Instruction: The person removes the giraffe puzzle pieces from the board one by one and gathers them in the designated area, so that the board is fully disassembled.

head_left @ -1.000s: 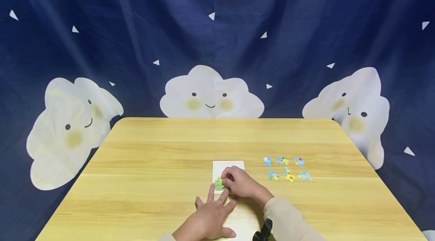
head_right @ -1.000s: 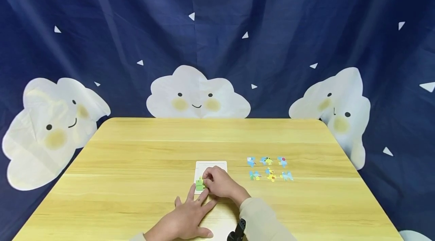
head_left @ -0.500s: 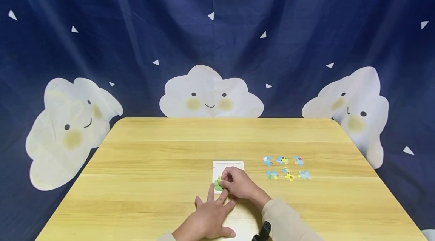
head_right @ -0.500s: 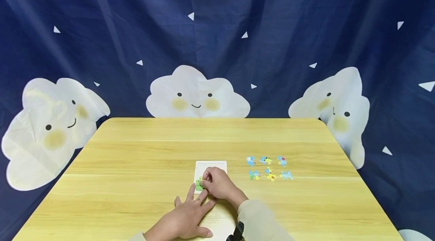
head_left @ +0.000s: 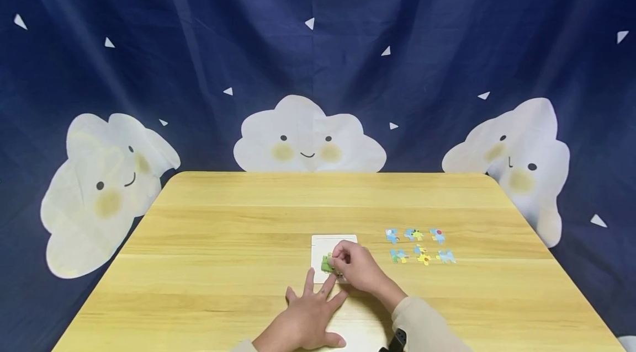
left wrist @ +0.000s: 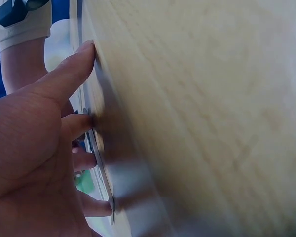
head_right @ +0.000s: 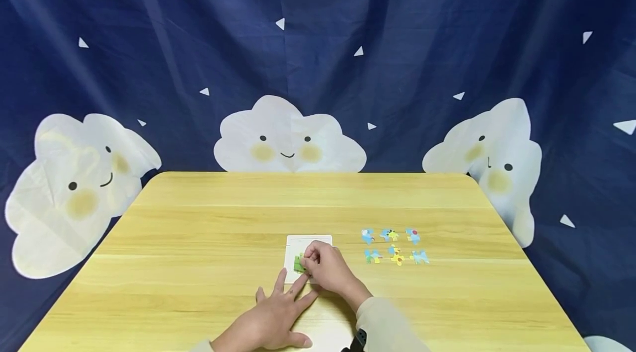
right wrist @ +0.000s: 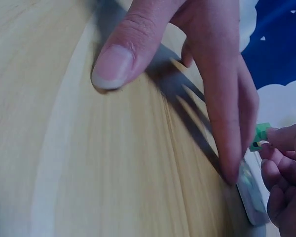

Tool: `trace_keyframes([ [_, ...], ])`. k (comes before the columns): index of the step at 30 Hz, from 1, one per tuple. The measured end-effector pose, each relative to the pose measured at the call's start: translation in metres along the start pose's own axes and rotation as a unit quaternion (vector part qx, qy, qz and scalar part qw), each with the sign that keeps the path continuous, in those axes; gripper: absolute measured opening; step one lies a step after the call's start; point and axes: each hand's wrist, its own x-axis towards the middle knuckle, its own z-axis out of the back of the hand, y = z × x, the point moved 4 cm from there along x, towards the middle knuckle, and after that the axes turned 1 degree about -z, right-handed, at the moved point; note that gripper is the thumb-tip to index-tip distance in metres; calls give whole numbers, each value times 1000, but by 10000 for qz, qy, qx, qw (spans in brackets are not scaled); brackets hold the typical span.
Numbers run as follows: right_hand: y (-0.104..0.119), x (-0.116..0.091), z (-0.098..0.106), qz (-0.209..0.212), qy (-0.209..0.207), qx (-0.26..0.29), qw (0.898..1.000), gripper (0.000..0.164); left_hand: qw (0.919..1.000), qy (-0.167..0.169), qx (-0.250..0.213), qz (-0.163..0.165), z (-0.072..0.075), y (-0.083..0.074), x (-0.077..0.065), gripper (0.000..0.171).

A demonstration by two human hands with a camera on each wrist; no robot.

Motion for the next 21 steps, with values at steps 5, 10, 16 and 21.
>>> trace_keyframes([
  [5,-7,-7,12,-148,-238,3,9996,9,9999,37,-106,-16,0,0,0,86],
  [10,-16,-15,22,-318,-394,-78,9987,10,9999,58,-157,-23,0,0,0,86],
  [16,-27,-25,32,-441,-395,-20,9982,7,9998,32,-187,-37,0,1,0,87],
  [21,-37,-37,42,-549,-364,98,9978,8,9999,29,-157,-22,2,1,-1,87],
])
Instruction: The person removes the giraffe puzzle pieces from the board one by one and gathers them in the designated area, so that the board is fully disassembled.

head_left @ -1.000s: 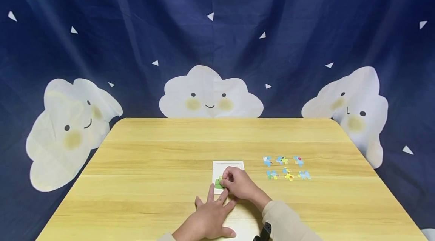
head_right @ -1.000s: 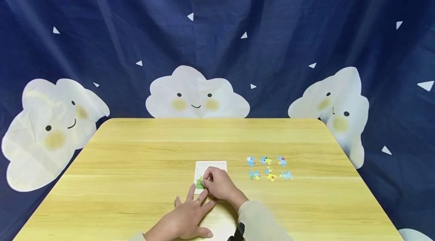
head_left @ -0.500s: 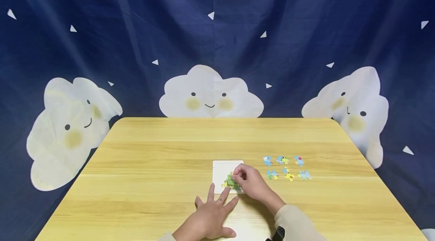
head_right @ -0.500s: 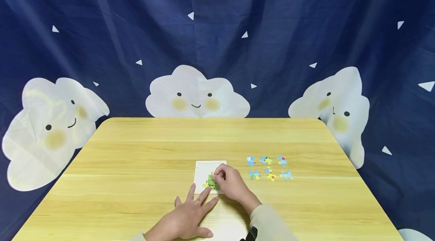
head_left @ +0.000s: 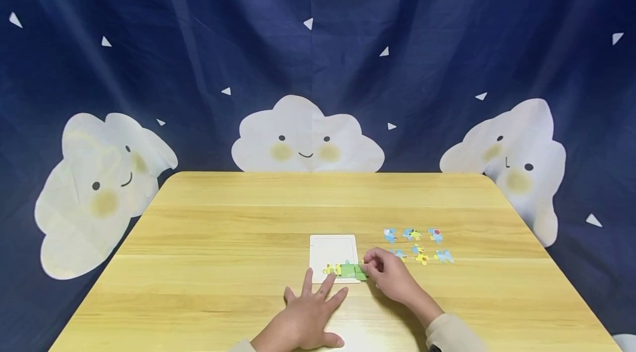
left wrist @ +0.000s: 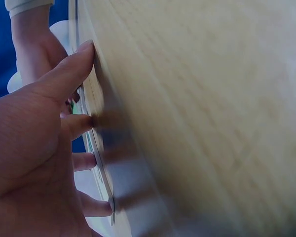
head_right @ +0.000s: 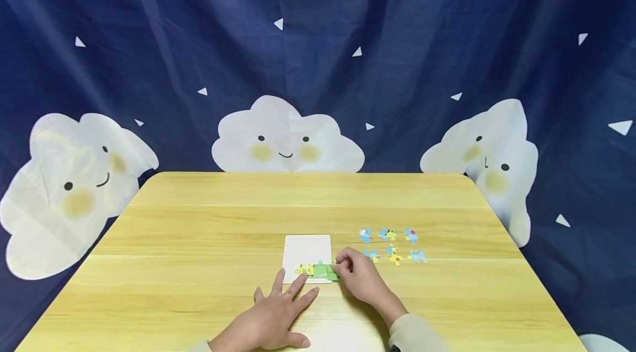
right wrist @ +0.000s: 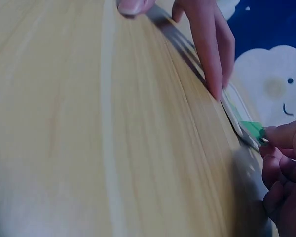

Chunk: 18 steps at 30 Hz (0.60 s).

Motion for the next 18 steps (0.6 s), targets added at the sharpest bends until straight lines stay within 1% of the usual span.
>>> trace_keyframes([
  [3,-6,-7,9,-48,-83,-119,9999,9,10000,-38,-16,-15,0,0,-1,87],
  [7,-14,-17,20,-117,-238,-412,9988,7,10000,-76,-38,-27,-1,0,-1,88],
  [13,-25,-27,36,-268,-217,-662,9972,5,9999,-97,-4,-30,-2,-1,-2,87],
  [18,-31,-32,49,-535,-252,-821,9949,8,9999,-112,23,-37,-2,-1,-2,87],
])
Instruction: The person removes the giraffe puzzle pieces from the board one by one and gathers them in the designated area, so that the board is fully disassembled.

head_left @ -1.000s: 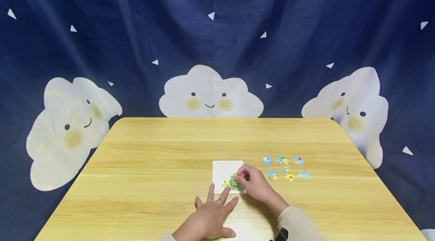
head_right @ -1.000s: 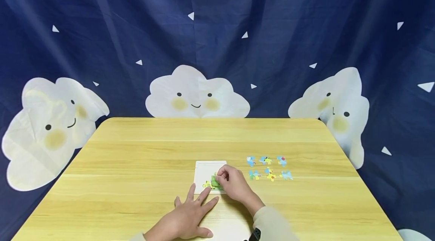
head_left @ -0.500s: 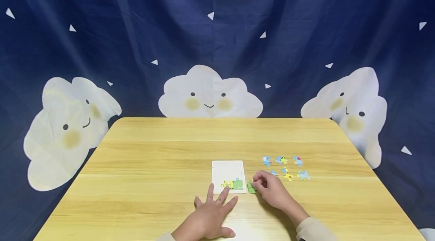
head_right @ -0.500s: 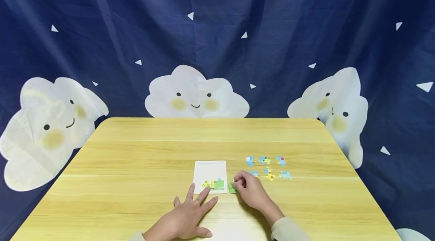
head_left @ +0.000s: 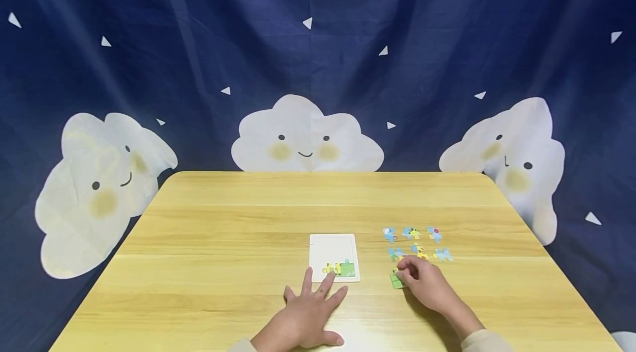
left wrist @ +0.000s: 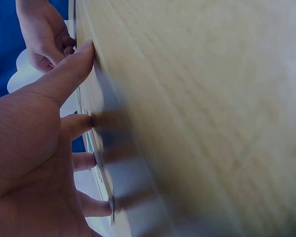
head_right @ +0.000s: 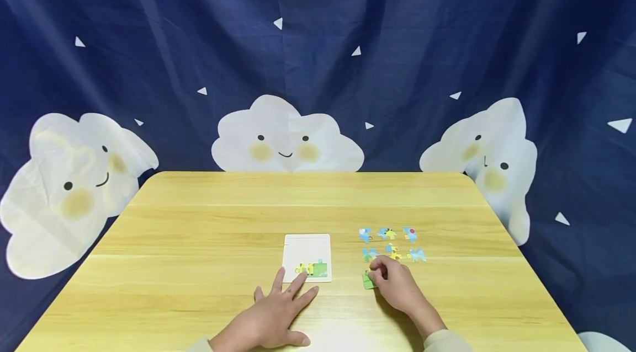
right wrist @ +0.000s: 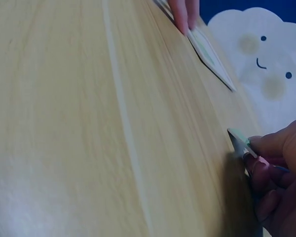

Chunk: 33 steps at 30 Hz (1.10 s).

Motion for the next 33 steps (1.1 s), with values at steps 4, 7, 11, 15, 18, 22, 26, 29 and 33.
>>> trace_keyframes([
  [4,-3,0,6,-159,-62,-169,9997,8,10000,16,-18,-3,0,0,1,87],
  [7,-5,0,9,-200,-102,-258,9994,8,10000,20,-22,-5,1,1,1,88],
  [11,-7,0,11,-203,-152,-364,9990,6,10000,39,-16,-3,0,1,2,87],
  [15,-8,0,12,-209,-146,-431,9987,8,10000,63,-6,-3,1,0,2,87],
  [18,-7,-1,13,-207,-148,-430,9988,9,10000,62,-36,0,2,0,2,87],
  [22,-1,0,15,-96,-242,-346,9991,8,10000,48,-44,9,3,-1,1,87],
  [26,12,4,13,102,-341,-198,9992,12,10000,-39,-71,22,6,0,1,87],
  [29,25,9,7,232,-295,9,9993,15,9997,-107,-210,38,9,2,0,86],
  [33,43,16,-7,517,-188,165,9984,12,9993,-134,-350,90,13,9,0,86],
])
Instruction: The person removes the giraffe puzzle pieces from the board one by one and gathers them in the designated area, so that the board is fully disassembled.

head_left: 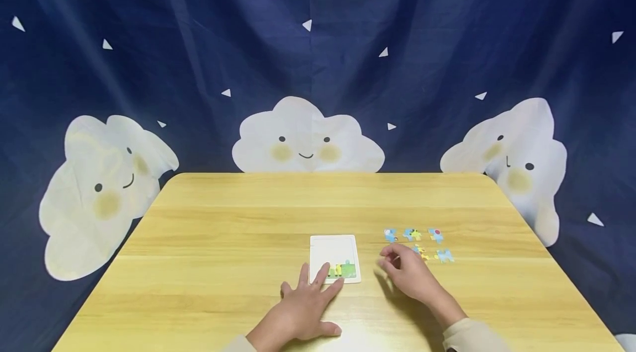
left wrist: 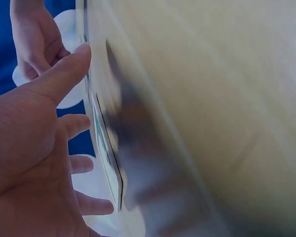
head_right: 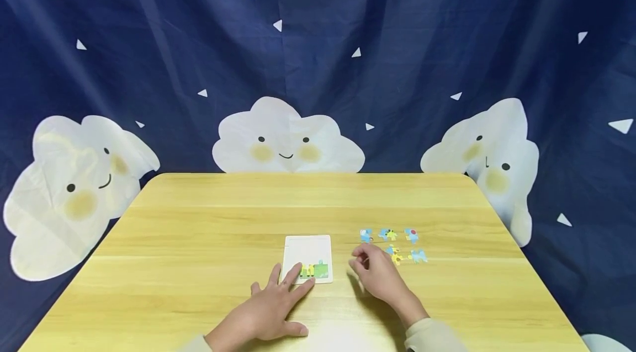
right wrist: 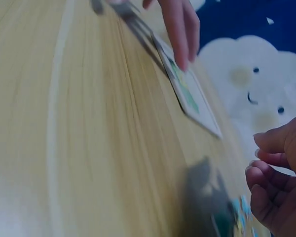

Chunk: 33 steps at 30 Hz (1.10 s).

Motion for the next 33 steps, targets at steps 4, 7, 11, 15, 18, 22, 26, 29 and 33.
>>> trace_keyframes([
  [4,16,9,-16,405,122,-125,9990,9,10000,-66,3,53,4,8,2,86],
  [7,28,16,-27,699,280,-309,9967,7,9999,-103,-24,62,6,12,3,85],
  [11,41,22,-43,1083,493,-550,9914,6,9999,-86,-61,68,5,14,3,85],
  [15,47,26,-57,1349,640,-728,9861,7,9999,-52,-57,84,3,16,4,82],
  [18,48,29,-65,1425,794,-820,9832,8,10000,-20,-7,84,1,17,4,80],
  [22,48,28,-72,1456,969,-917,9803,7,9999,28,67,84,0,18,5,79],
  [26,48,27,-73,1506,972,-1056,9781,9,9998,57,122,129,-1,19,5,78],
  [29,48,27,-74,1534,960,-1132,9769,11,9998,51,132,134,-1,19,4,78],
  [33,46,27,-76,1539,963,-1150,9766,12,9999,39,118,95,-2,18,4,78],
])
